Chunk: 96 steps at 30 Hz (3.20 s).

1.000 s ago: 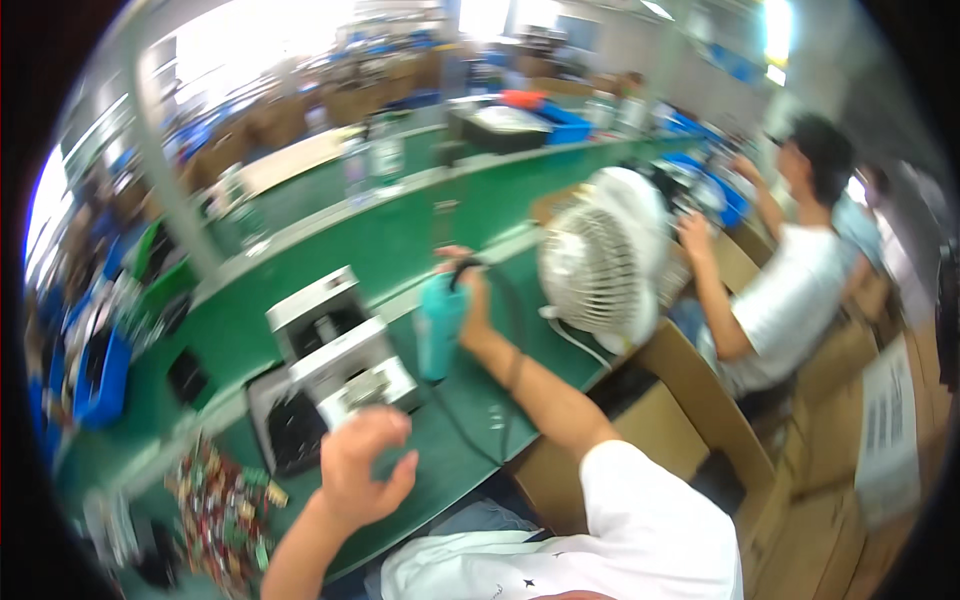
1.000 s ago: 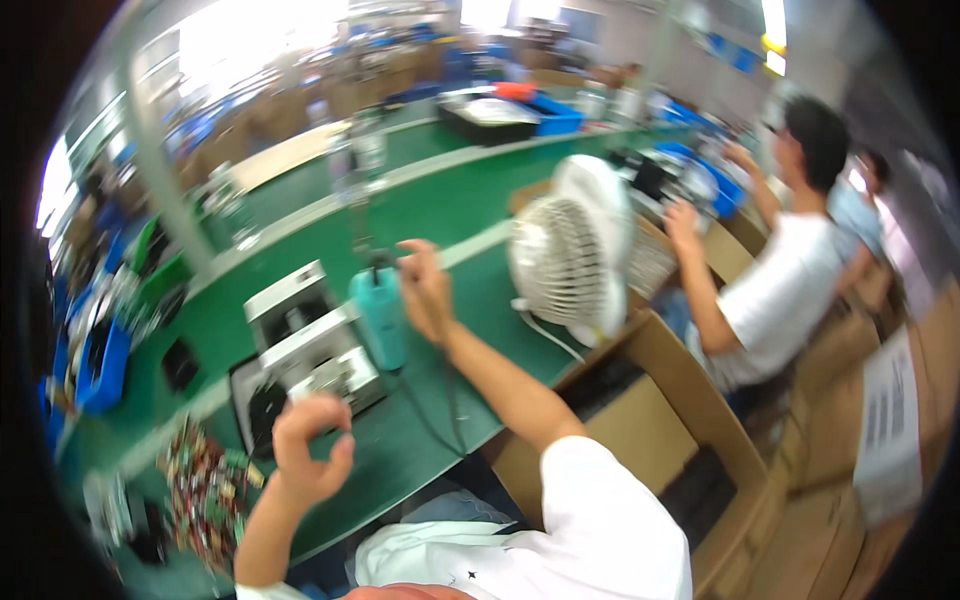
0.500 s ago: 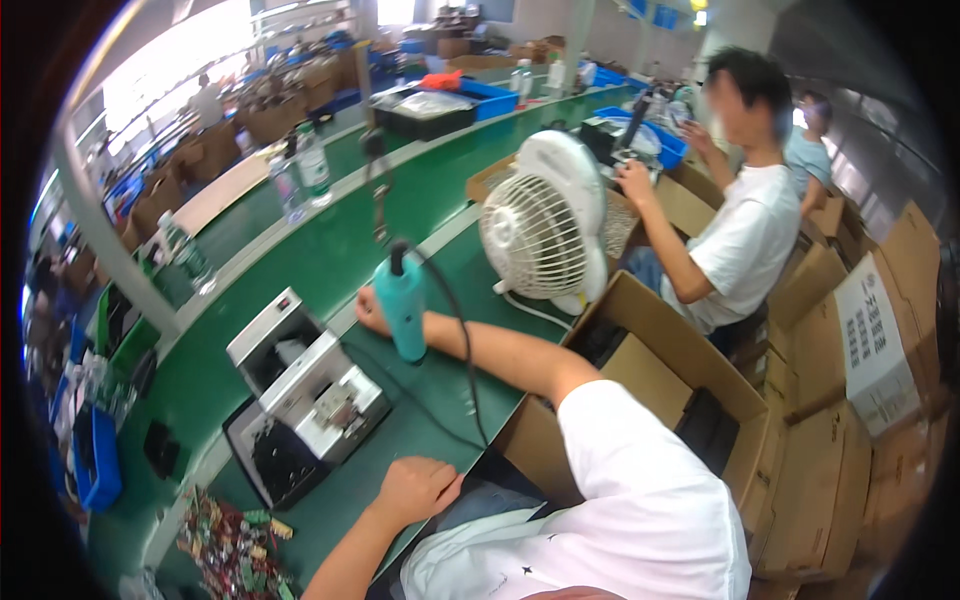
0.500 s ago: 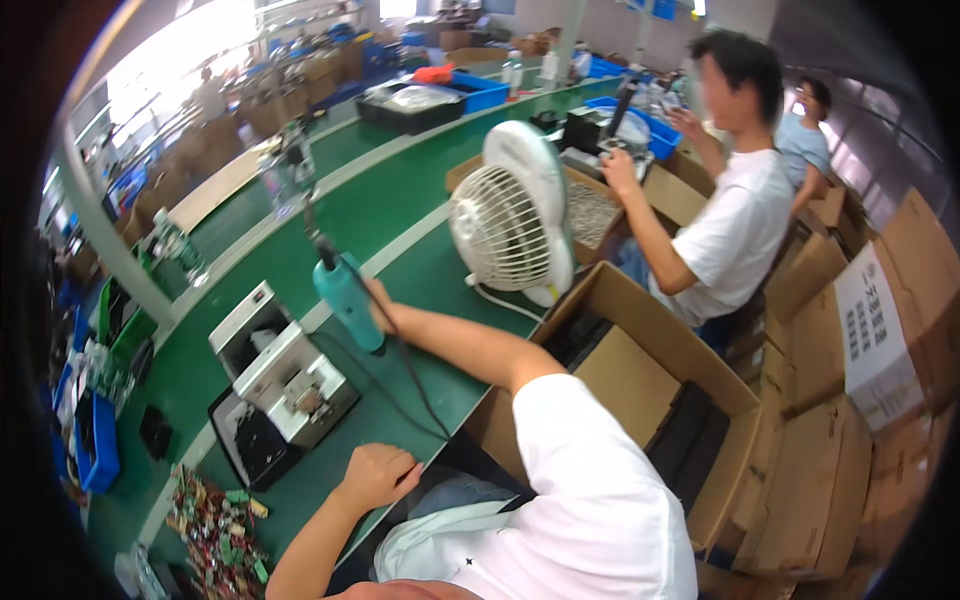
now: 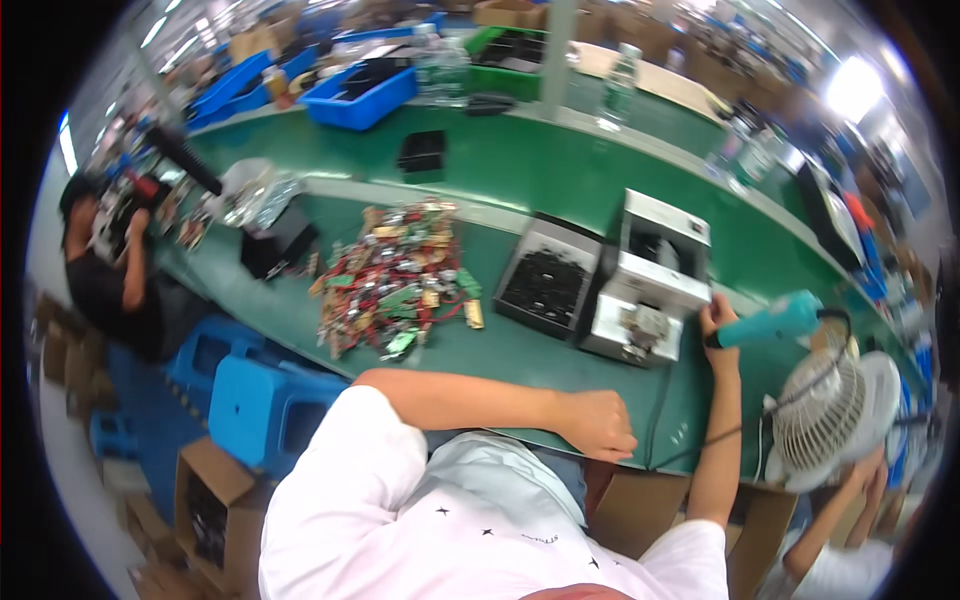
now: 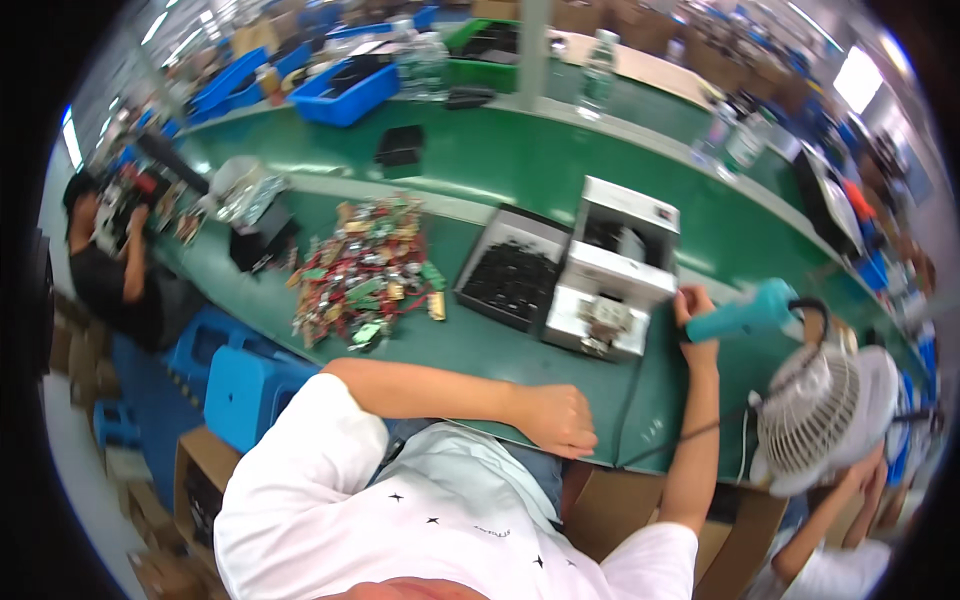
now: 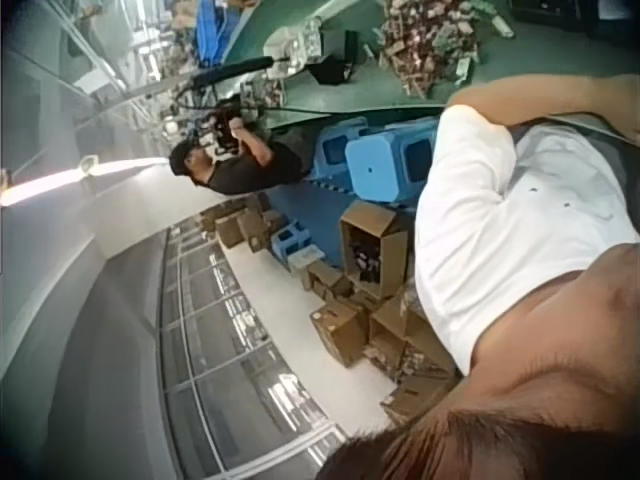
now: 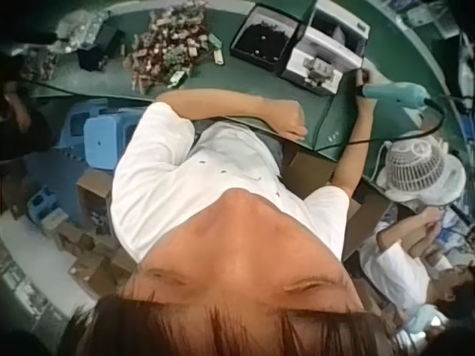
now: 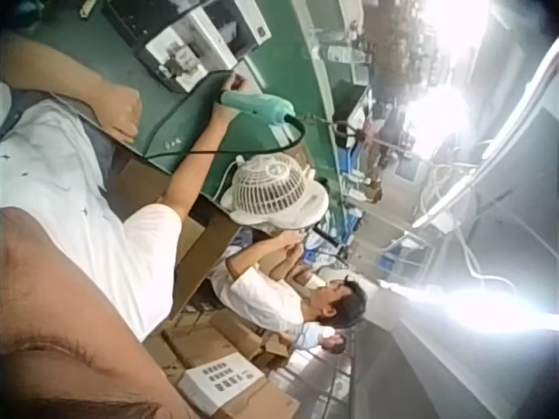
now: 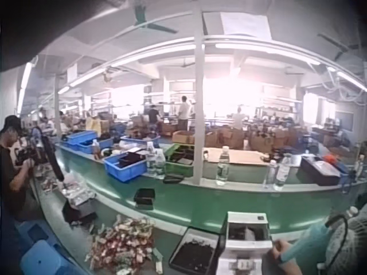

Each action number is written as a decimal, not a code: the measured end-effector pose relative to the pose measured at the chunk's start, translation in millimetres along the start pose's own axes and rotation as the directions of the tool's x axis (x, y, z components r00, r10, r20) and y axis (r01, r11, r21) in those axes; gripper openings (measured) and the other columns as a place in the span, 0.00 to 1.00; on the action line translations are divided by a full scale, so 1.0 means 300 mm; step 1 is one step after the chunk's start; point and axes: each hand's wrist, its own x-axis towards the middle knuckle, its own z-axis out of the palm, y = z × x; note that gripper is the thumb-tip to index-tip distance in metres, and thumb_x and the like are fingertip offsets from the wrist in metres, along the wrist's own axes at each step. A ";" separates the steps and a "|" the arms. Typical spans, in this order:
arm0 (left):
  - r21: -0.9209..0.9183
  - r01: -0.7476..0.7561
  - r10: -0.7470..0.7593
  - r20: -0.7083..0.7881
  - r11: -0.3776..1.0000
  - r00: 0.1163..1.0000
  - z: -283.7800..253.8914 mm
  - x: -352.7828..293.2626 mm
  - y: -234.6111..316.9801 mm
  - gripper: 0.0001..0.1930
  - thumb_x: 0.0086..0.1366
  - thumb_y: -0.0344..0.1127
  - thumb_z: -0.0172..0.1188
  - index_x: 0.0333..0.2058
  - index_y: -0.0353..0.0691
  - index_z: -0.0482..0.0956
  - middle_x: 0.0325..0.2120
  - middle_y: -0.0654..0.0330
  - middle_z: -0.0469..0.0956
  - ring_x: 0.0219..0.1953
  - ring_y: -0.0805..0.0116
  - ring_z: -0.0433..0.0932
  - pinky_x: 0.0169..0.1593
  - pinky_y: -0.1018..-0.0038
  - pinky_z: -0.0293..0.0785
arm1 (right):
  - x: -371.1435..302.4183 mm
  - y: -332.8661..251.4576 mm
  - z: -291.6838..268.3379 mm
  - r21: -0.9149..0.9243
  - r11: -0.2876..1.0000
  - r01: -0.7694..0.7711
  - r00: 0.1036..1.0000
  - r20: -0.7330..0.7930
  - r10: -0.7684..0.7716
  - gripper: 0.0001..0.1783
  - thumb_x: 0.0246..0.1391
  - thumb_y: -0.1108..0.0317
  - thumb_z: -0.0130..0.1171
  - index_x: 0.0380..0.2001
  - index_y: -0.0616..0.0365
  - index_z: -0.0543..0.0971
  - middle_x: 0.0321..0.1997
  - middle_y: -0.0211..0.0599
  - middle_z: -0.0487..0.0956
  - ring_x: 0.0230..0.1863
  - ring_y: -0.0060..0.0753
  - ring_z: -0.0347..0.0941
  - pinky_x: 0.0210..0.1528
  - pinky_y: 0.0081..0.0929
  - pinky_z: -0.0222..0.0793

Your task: Assembling electronic components using an electric screwdriver on a manufacturing production line.

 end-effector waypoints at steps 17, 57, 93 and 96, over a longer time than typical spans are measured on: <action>0.008 -0.060 0.061 -0.016 0.998 0.998 0.044 -0.009 -0.016 0.13 0.58 0.36 0.54 0.16 0.41 0.66 0.12 0.59 0.71 0.16 0.55 0.70 0.22 0.67 0.65 | 0.009 0.112 0.009 -0.100 0.992 0.072 0.990 -0.117 -0.083 0.18 0.56 0.68 0.53 0.16 0.56 0.61 0.16 0.24 0.58 0.19 0.19 0.49 0.23 0.21 0.51; 0.503 0.703 -0.626 -0.773 -0.503 0.105 -1.706 -0.899 -0.774 0.28 0.59 0.32 0.47 0.60 0.57 0.58 0.63 0.48 0.50 0.51 0.44 0.71 0.51 0.55 0.71 | -0.014 0.010 0.085 0.007 0.999 -0.047 0.974 -0.222 0.048 0.12 0.51 0.78 0.52 0.41 0.57 0.74 0.25 0.28 0.71 0.25 0.21 0.64 0.31 0.18 0.62; 0.880 0.322 -0.749 -0.468 -0.348 0.469 -1.737 -0.879 -1.080 0.07 0.53 0.39 0.62 0.28 0.44 0.77 0.29 0.61 0.76 0.31 0.57 0.79 0.36 0.66 0.74 | -0.009 -0.057 0.065 0.039 0.980 -0.193 0.969 -0.149 0.196 0.15 0.49 0.80 0.52 0.42 0.58 0.72 0.27 0.26 0.67 0.27 0.18 0.59 0.33 0.14 0.57; 0.866 0.352 -0.750 -0.488 -0.355 0.445 -1.725 -0.858 -1.127 0.07 0.53 0.39 0.61 0.28 0.45 0.77 0.29 0.61 0.76 0.32 0.57 0.79 0.37 0.65 0.74 | -0.011 -0.055 0.065 0.021 0.983 -0.180 0.969 -0.170 0.181 0.15 0.50 0.80 0.51 0.42 0.58 0.72 0.27 0.26 0.67 0.27 0.19 0.59 0.33 0.14 0.57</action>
